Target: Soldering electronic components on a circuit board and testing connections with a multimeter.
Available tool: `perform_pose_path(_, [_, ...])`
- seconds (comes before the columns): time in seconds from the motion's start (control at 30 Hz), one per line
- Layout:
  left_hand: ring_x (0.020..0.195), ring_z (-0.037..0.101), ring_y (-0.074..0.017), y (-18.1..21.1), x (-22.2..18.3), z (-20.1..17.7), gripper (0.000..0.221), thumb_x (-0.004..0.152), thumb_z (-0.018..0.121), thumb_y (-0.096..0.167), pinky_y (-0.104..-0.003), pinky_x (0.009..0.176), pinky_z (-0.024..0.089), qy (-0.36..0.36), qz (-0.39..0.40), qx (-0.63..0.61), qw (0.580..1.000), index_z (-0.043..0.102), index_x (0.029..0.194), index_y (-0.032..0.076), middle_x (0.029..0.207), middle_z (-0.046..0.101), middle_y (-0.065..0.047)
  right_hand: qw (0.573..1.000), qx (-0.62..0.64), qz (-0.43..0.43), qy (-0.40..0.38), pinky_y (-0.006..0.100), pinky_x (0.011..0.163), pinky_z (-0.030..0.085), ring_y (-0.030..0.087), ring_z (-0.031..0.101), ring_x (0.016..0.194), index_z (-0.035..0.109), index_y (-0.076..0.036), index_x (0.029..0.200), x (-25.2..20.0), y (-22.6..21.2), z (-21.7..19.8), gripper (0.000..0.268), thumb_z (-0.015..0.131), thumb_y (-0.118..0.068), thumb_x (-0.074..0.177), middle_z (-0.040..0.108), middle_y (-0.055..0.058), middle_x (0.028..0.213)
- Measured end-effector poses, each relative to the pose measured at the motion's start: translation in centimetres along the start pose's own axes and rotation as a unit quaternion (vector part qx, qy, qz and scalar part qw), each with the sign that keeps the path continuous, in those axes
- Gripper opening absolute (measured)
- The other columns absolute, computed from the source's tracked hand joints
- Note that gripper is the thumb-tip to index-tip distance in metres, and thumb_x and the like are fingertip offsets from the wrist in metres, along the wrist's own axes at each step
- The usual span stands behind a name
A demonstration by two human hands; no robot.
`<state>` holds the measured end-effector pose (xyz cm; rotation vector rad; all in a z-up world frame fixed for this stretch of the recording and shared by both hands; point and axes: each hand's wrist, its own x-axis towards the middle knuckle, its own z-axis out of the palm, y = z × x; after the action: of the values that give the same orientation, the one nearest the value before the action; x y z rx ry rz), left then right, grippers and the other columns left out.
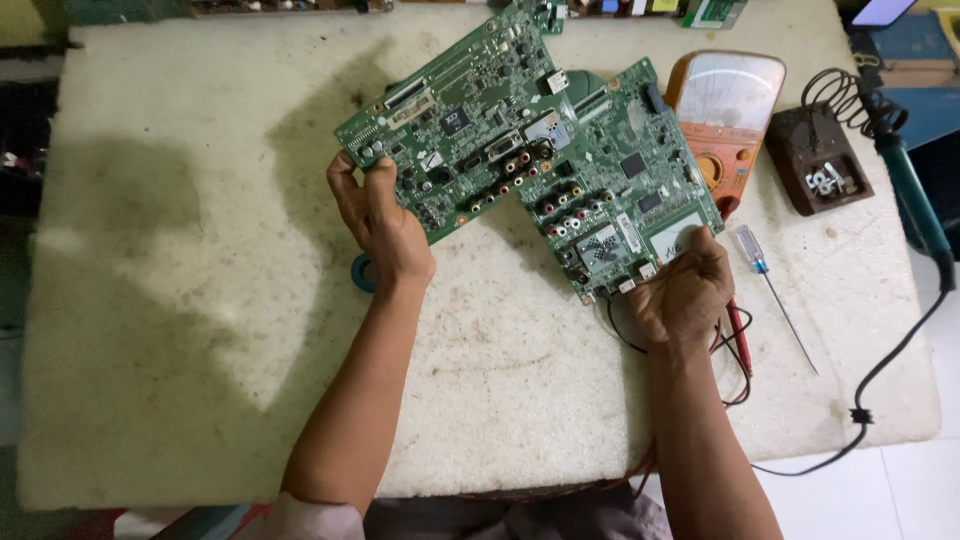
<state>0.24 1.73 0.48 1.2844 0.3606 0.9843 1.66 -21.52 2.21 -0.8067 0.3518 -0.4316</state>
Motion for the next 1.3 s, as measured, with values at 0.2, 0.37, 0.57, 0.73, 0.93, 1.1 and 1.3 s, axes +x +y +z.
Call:
perform_pose_path(0.2, [0.108, 0.039, -0.0212, -2.4, 2.2, -2.1, 0.025, 0.103, 0.06, 0.028, -0.055, 0.106, 0.032, 0.056, -0.002, -0.025, 0.998, 0.047, 0.12, 0.015, 0.109, 0.04, -0.009, 0.997, -0.058, -0.042, 0.005, 0.014, 0.068, 0.05, 0.011, 0.065, 0.067, 0.065, -0.005, 0.084, 6.1, 3.7, -7.1, 0.018, 0.065, -0.003, 0.102, 0.058, 0.004, 0.067])
perform_pose_path(0.37, [0.108, 0.039, -0.0213, -1.6, 2.9, -2.8, 0.027, 0.099, 0.064, 0.03, -0.053, 0.107, 0.032, 0.099, -0.018, -0.061, 0.993, 0.048, 0.117, 0.017, 0.108, 0.038, -0.006, 0.997, -0.063, 0.028, -0.04, 0.015, 0.054, 0.041, 0.009, 0.055, 0.056, 0.061, -0.01, 0.07, 6.6, 4.1, -8.2, 0.028, 0.066, -0.008, 0.097, 0.058, 0.0, 0.064])
perform_pose_path(0.57, [0.112, 0.039, -0.0225, -1.8, 2.9, -2.8, 0.027, 0.1, 0.065, 0.031, -0.053, 0.111, 0.027, 0.096, -0.023, -0.068, 0.993, 0.047, 0.115, 0.018, 0.109, 0.037, -0.007, 0.984, 0.027, 0.156, -0.087, 0.04, 0.07, 0.064, 0.027, 0.075, 0.068, 0.065, -0.004, 0.074, 11.6, 6.4, -12.9, 0.02, 0.06, -0.019, 0.087, 0.074, 0.017, 0.078])
perform_pose_path(0.73, [0.112, 0.04, -0.0211, -0.8, 2.7, -2.3, 0.025, 0.098, 0.066, 0.024, -0.044, 0.11, 0.031, 0.123, -0.017, -0.077, 0.989, 0.048, 0.113, 0.014, 0.109, 0.037, -0.006, 0.986, 0.03, 0.128, -0.101, 0.035, 0.068, 0.061, 0.025, 0.072, 0.063, 0.064, 0.0, 0.076, 8.6, 4.9, -10.0, 0.022, 0.058, -0.012, 0.093, 0.072, 0.018, 0.074])
perform_pose_path(0.93, [0.111, 0.041, -0.0202, -2.0, 2.8, -2.7, 0.025, 0.099, 0.066, 0.026, -0.045, 0.108, 0.034, 0.119, -0.023, -0.079, 0.99, 0.05, 0.115, 0.016, 0.109, 0.039, -0.006, 0.98, 0.035, 0.162, -0.115, 0.036, 0.075, 0.064, 0.026, 0.077, 0.07, 0.065, -0.003, 0.075, 11.6, 6.0, -12.9, 0.022, 0.059, -0.016, 0.092, 0.076, 0.02, 0.081])
perform_pose_path(1.1, [0.107, 0.043, -0.0197, -2.7, 2.8, -2.7, 0.028, 0.098, 0.067, 0.029, -0.045, 0.103, 0.039, 0.122, -0.043, -0.076, 0.989, 0.051, 0.117, 0.016, 0.107, 0.042, -0.006, 0.987, 0.028, 0.114, -0.11, 0.034, 0.073, 0.066, 0.026, 0.076, 0.07, 0.065, -0.001, 0.082, 8.5, 5.4, -9.1, 0.022, 0.052, -0.012, 0.098, 0.075, 0.019, 0.08])
perform_pose_path(1.3, [0.106, 0.045, -0.0215, -2.6, 2.8, -2.2, 0.031, 0.093, 0.068, 0.027, -0.043, 0.101, 0.042, 0.145, -0.07, -0.083, 0.983, 0.052, 0.116, 0.013, 0.108, 0.044, -0.008, 0.983, 0.014, 0.135, -0.12, 0.037, 0.077, 0.067, 0.027, 0.078, 0.073, 0.068, -0.005, 0.081, 12.4, 7.0, -14.3, 0.022, 0.056, -0.018, 0.093, 0.077, 0.019, 0.087])
